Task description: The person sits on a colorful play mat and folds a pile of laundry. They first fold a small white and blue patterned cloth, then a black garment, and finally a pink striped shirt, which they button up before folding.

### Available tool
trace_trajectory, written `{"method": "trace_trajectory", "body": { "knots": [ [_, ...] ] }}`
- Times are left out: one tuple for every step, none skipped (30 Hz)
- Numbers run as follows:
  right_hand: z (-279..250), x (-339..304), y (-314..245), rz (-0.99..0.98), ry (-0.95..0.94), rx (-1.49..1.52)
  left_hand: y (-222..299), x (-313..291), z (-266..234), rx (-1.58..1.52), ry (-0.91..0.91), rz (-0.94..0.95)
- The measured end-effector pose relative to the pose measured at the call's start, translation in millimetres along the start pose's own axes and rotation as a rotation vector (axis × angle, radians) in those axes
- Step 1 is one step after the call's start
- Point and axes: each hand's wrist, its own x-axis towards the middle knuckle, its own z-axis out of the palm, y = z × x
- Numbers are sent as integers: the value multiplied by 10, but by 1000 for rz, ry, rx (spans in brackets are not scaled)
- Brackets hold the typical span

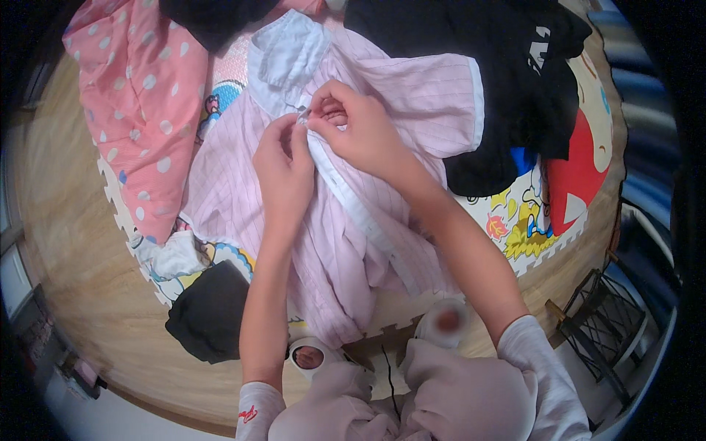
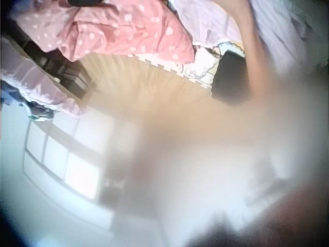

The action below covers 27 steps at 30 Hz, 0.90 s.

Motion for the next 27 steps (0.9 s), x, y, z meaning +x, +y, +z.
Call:
{"method": "trace_trajectory", "body": {
  "knots": [
    [-15, 5, -2, -2, -15, 22, 20, 1, -17, 10, -21, 2],
    [-25, 4, -6, -4, -30, 44, 37, 6, -35, 19, -42, 4],
    [-30, 0, -13, -11, -43, 36, 39, 26, -63, -21, -77, -44],
    [-36, 3, -36, -20, -57, 30, 45, 59, -103, -61, -109, -92],
    [-40, 2, -50, -29, -72, 23, 65, 86, -140, -101, -142, -139],
    [-36, -4, -46, -35, -67, 25, 100, 100, -174, -140, -174, -202],
    [-33, -7, -43, -41, -61, 23, 91, 124, -198, -176, -199, -226],
    [-35, -10, -42, -48, -54, 22, 77, 156, -224, -213, -225, -251],
    [-45, -15, -43, -42, -52, 14, 67, 177, -237, -249, -251, -276],
    [-44, -10, -57, -38, -52, 9, 60, 188, -248, -271, -251, -291],
    [-45, -4, -67, -34, -50, 5, 48, 196, -253, -293, -251, -306],
    [-46, -9, -42, -27, -59, 24, 38, 202, -253, -315, -252, -320],
    [-45, 1, -25, -27, -67, 39, 53, 206, -253, -315, -242, -328],
    [-53, 11, -8, -27, -74, 53, 76, 186, -250, -315, -233, -336],
    [-67, 9, 6, -14, -82, 43, 90, 168, -249, -315, -224, -344],
    [-67, 15, -13, -5, -91, 38, 63, 171, -253, -337, -226, -354],
    [-67, 17, -33, 5, -100, 32, 45, 174, -265, -344, -223, -344],
    [-65, 17, -55, -9, -104, 5, 31, 177, -280, -352, -220, -333],
    [-66, 6, -62, -12, -106, 1, 6, 159, -280, -361, -221, -331],
    [-66, 4, -66, -15, -109, -3, -10, 157, -276, -388, -216, -323],
    [-65, 15, -66, -18, -112, -7, -18, 157, -281, -396, -213, -326],
    [-67, 12, -61, -24, -104, -15, 31, 140, -266, -405, -212, -335],
    [-66, 11, -54, -30, -96, -23, 65, 132, -257, -414, -211, -344],
    [-64, 9, -47, -35, -89, -31, 75, 134, -253, -410, -220, -340],
    [-53, 11, -41, -44, -77, -22, 82, 138, -255, -404, -227, -336],
    [-42, 12, -33, -53, -64, -12, 87, 143, -255, -399, -235, -331],
    [-34, 10, -26, -62, -52, -3, 92, 147, -252, -403, -241, -332]
  ]
}}
